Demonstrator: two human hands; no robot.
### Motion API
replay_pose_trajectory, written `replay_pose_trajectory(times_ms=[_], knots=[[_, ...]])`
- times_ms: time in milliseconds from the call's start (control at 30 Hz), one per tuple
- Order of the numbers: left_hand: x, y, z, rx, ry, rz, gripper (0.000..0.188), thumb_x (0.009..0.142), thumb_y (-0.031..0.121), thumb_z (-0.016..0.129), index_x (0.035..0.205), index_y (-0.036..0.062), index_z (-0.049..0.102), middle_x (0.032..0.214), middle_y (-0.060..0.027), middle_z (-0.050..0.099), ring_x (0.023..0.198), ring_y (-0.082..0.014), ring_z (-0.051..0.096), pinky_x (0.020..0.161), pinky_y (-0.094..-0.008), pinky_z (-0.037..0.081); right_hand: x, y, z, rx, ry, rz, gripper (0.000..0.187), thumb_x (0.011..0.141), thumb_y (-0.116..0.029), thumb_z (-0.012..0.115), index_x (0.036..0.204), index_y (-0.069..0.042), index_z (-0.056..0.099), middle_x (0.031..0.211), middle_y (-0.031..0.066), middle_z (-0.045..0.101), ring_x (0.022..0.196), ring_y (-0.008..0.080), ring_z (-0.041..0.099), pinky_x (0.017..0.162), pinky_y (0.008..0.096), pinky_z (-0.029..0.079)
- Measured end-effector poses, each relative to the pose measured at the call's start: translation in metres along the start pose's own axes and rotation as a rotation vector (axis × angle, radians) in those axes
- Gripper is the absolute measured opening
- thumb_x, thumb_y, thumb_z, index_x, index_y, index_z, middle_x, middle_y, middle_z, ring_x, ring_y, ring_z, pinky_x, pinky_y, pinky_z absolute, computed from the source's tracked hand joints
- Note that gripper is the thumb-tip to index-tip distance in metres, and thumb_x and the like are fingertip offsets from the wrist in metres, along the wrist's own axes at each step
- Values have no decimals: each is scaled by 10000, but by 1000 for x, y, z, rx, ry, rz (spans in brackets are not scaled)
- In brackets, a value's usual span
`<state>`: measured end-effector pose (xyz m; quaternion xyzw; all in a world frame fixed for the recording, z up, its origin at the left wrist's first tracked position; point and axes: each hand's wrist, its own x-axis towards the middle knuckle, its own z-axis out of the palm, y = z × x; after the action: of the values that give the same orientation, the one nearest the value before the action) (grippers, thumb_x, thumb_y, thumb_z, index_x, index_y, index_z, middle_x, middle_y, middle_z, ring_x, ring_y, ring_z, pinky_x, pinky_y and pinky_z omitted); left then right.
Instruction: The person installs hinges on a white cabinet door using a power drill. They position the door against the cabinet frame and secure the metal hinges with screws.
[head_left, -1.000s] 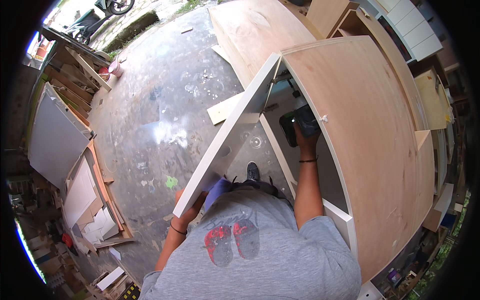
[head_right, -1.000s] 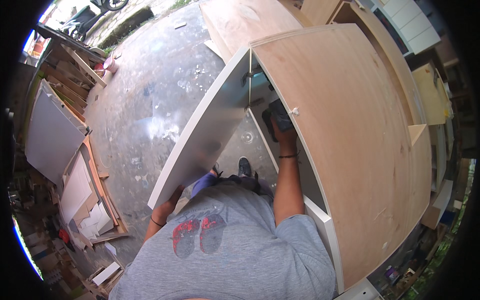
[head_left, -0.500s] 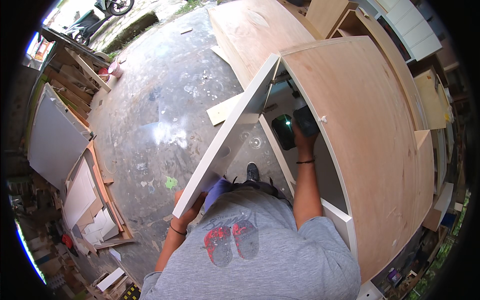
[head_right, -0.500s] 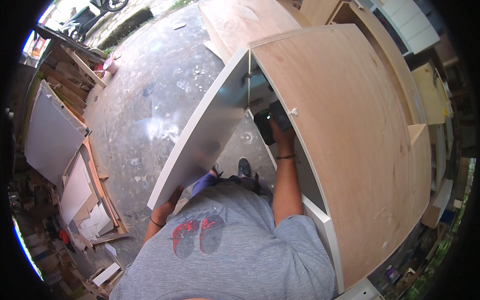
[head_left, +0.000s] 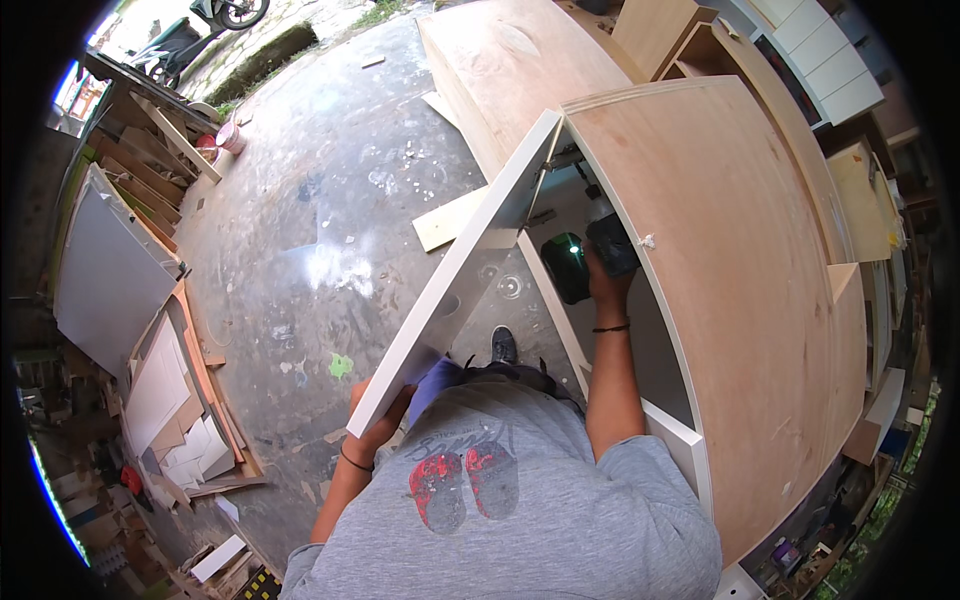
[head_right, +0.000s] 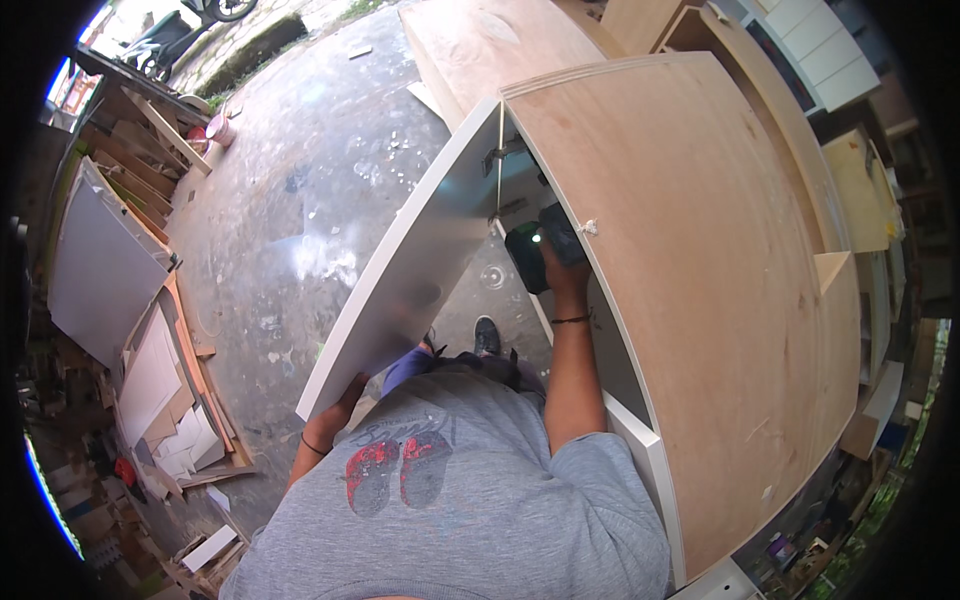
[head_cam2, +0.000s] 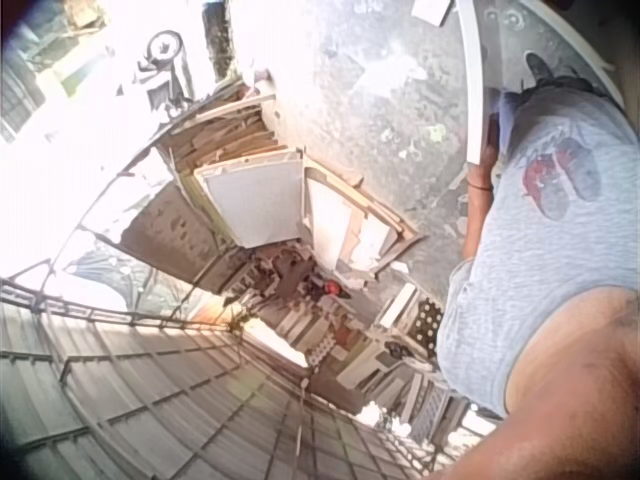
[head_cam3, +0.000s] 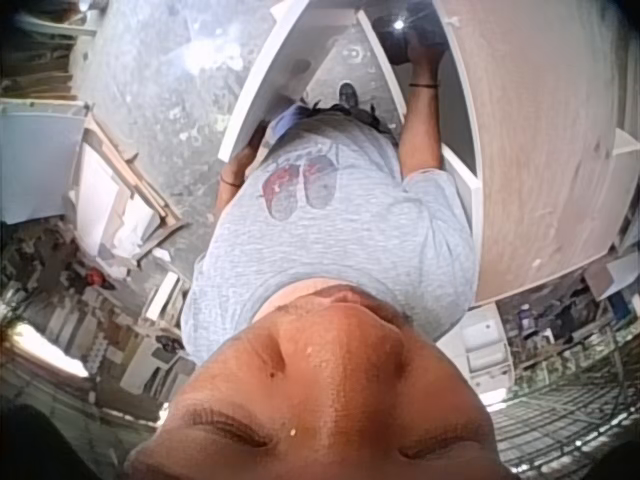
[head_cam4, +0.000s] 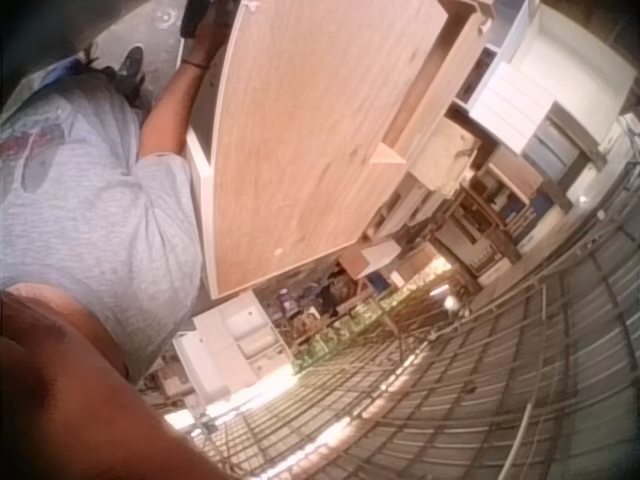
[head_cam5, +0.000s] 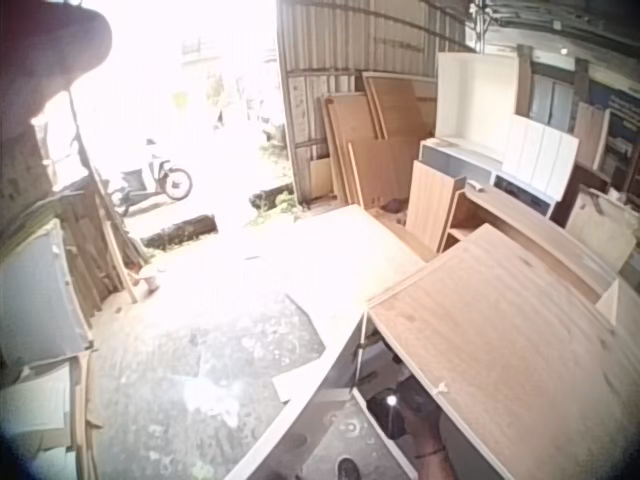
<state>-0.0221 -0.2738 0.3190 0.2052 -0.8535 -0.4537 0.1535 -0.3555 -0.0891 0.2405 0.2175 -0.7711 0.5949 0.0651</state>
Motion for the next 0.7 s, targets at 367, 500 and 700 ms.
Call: replay_pose_trajectory(times_ms=[367, 500, 700], knots=[[2, 4, 2, -39, 26, -25, 133, 757, 51, 682, 860, -5, 620, 695, -124, 618, 586, -206, 594, 546, -306, 454, -3, 8, 4, 98, 10, 81, 252, 723, -68, 685, 965, -12, 642, 902, 71, 654, 859, 191, 615, 794, 334, 468], [1, 3, 0, -16, 2, -43, 135, 754, 47, 683, 861, -6, 620, 707, -126, 619, 599, -207, 597, 557, -305, 458, -2, 3, 5, 84, 43, 68, 258, 726, -66, 676, 977, -15, 645, 915, 69, 658, 862, 179, 620, 797, 320, 468], [0, -1, 0, -39, 7, -38, 137, 755, 46, 685, 862, -5, 616, 714, -124, 618, 601, -209, 597, 556, -304, 456, 1, -3, 5, 79, 15, 55, 254, 725, -72, 672, 972, -18, 646, 918, 75, 659, 883, 186, 619, 806, 331, 466]])
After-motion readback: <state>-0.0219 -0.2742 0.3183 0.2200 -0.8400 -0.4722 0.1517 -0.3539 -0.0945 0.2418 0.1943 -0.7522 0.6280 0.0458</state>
